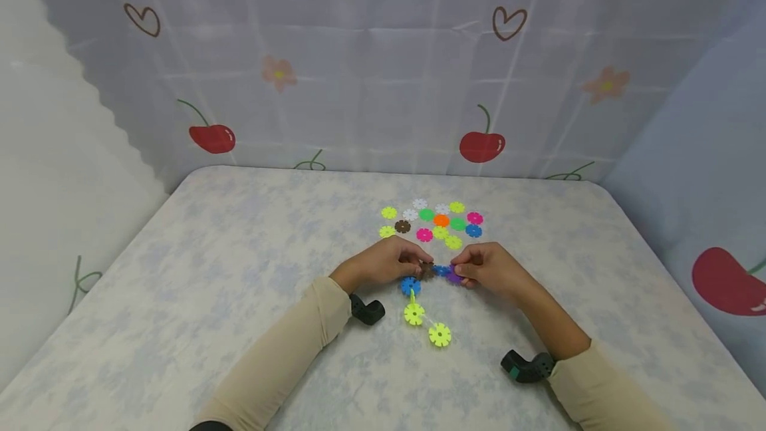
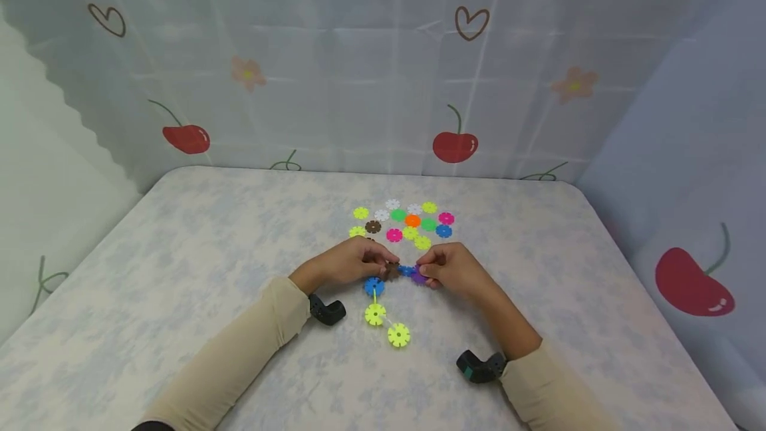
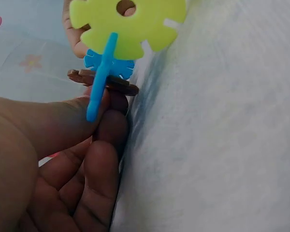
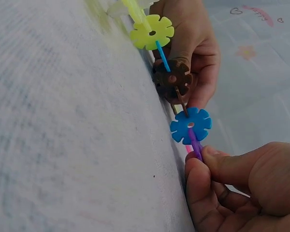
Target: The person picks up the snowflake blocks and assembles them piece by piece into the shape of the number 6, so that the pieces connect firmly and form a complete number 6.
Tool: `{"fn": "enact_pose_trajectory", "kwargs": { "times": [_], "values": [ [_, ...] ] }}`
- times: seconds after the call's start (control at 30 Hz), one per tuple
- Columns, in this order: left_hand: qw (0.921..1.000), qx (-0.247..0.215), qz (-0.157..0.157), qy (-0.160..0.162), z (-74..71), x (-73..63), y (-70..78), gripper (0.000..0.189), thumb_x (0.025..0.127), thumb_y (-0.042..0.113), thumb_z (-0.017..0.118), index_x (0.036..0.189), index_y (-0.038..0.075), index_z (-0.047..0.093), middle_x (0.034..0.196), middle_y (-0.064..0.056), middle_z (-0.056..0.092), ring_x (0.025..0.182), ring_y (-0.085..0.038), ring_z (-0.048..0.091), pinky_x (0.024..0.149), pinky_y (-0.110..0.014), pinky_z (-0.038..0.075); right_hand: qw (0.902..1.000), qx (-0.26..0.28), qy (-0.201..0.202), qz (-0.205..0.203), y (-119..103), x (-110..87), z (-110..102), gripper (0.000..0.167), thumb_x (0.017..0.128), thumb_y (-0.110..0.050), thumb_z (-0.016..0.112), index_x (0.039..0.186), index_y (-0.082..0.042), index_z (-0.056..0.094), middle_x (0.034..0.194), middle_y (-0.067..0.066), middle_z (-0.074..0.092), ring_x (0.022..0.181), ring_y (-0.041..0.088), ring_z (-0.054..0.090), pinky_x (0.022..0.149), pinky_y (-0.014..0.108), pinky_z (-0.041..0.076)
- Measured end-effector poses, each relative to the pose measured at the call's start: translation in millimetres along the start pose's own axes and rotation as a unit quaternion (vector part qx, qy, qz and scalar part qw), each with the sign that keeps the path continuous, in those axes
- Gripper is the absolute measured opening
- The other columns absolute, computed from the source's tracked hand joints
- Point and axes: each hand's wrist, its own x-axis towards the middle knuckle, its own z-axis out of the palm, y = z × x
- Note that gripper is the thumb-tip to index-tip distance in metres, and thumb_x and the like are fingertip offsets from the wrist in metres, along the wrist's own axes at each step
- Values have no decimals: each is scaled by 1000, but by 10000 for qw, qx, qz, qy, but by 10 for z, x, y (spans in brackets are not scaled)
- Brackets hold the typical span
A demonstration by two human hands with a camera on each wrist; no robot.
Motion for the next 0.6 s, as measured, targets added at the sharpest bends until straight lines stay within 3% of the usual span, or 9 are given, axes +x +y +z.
{"fn": "enact_pose_trajectory", "kwargs": {
  "times": [0.17, 0.3, 0.47, 0.6],
  "values": [
    [9996, -40, 146, -230, -35, 11, -7, 23, 101, 7, 64, 123, 6, 69, 95, 2, 66, 84, -11, 58, 78, -25, 48, 9997, -77, -39, -211, 8, 12, -13, 8, 96, -1, 68, 102, -1, 73, 96, 8, 71, 77, 19, 64, 70, 27, 56],
    [9994, -94, 146, -314, -49, -10, 0, 22, 101, 4, 63, 123, 5, 66, 99, 1, 65, 88, -11, 60, 82, -24, 49, 9976, -515, 148, -432, 20, 37, -15, 18, 100, -10, 65, 115, -4, 73, 100, 7, 71, 84, 21, 63, 74, 31, 56],
    [9991, -175, 41, -379, -57, -22, -7, 23, 101, 1, 59, 123, 4, 65, 100, -1, 64, 89, -12, 60, 83, -25, 50, 9779, -1863, 557, -770, 56, 45, -57, 34, 106, -16, 56, 138, -8, 63, 94, 9, 60, 80, 22, 53, 67, 35, 46],
    [9985, -416, -88, -335, -86, -17, -46, 18, 103, 7, 57, 118, 6, 66, 99, -2, 66, 88, -15, 60, 81, -28, 51, 9634, -2425, 469, -1039, 40, 35, -113, 34, 103, -12, 57, 135, -2, 64, 83, 9, 48, 72, 23, 44, 60, 36, 39]
  ]
}}
